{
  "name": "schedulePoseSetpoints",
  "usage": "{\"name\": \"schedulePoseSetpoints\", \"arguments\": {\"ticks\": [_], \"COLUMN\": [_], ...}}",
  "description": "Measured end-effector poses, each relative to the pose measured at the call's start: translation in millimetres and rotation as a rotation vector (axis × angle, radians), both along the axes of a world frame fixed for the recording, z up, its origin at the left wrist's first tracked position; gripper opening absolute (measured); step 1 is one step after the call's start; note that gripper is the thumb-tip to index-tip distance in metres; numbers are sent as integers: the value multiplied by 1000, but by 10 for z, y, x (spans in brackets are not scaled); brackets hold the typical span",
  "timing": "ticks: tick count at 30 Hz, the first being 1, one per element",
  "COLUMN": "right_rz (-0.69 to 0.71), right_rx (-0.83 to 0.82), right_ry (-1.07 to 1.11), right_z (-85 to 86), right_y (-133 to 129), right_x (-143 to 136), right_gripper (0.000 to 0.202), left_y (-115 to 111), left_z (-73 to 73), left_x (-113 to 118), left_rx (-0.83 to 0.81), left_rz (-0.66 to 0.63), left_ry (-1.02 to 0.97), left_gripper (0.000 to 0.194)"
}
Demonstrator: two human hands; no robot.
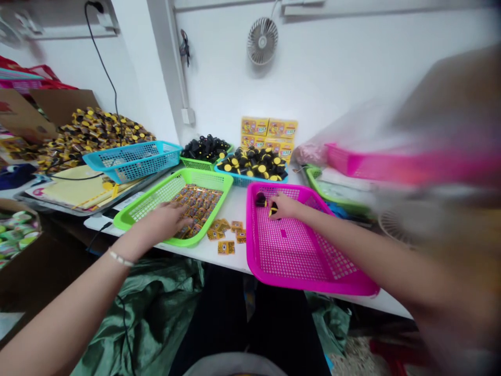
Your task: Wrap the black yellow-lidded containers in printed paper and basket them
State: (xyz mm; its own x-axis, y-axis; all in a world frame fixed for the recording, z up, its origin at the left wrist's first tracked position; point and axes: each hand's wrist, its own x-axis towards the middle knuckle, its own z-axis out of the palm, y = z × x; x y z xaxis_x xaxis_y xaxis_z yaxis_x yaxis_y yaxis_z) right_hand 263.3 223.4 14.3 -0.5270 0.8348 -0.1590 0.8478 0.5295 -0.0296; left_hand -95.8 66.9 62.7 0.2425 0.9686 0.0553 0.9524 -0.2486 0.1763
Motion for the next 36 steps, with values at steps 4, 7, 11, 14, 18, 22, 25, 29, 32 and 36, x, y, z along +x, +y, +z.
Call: {"name": "schedulePoseSetpoints", "arguments": {"ticks": [4,7,11,14,18,22,25,29,32,36], "right_rz": [81,136,179,147,53,-54,-134,-160,-116,-106], "right_rx": [-163,-263,-338,-332,-290,-303,-311,-236,-118,65], "right_ry": [-10,12,125,269,484,667,886,1147,1251,1510], "right_z": [14,6,62,145,242,382,539,650,572,381], "right_y": [-242,-549,-1041,-1344,-1554,-1725,-1947,-2260,-2410,-2529], "right_x": [95,144,217,277,343,399,410,382,335,195], "right_gripper": [33,30,23,19,12,33,37,23,24,27], "left_y": [-517,-726,-725,-737,-771,-733,-696,-655,-661,-836], "left_z": [-270,-670,-1116,-1162,-951,-753,-712,-741,-717,-597], "left_x": [596,982,1172,1152,1096,1039,980,877,807,879], "left_rx": [174,156,125,79,21,27,54,97,169,290], "left_rz": [-87,-195,-109,-133,-192,-223,-183,-135,-116,-136], "left_ry": [-109,-22,84,114,84,-20,-102,-226,-349,-599], "left_gripper": [38,30,48,53,52,49,42,31,26,9]}}
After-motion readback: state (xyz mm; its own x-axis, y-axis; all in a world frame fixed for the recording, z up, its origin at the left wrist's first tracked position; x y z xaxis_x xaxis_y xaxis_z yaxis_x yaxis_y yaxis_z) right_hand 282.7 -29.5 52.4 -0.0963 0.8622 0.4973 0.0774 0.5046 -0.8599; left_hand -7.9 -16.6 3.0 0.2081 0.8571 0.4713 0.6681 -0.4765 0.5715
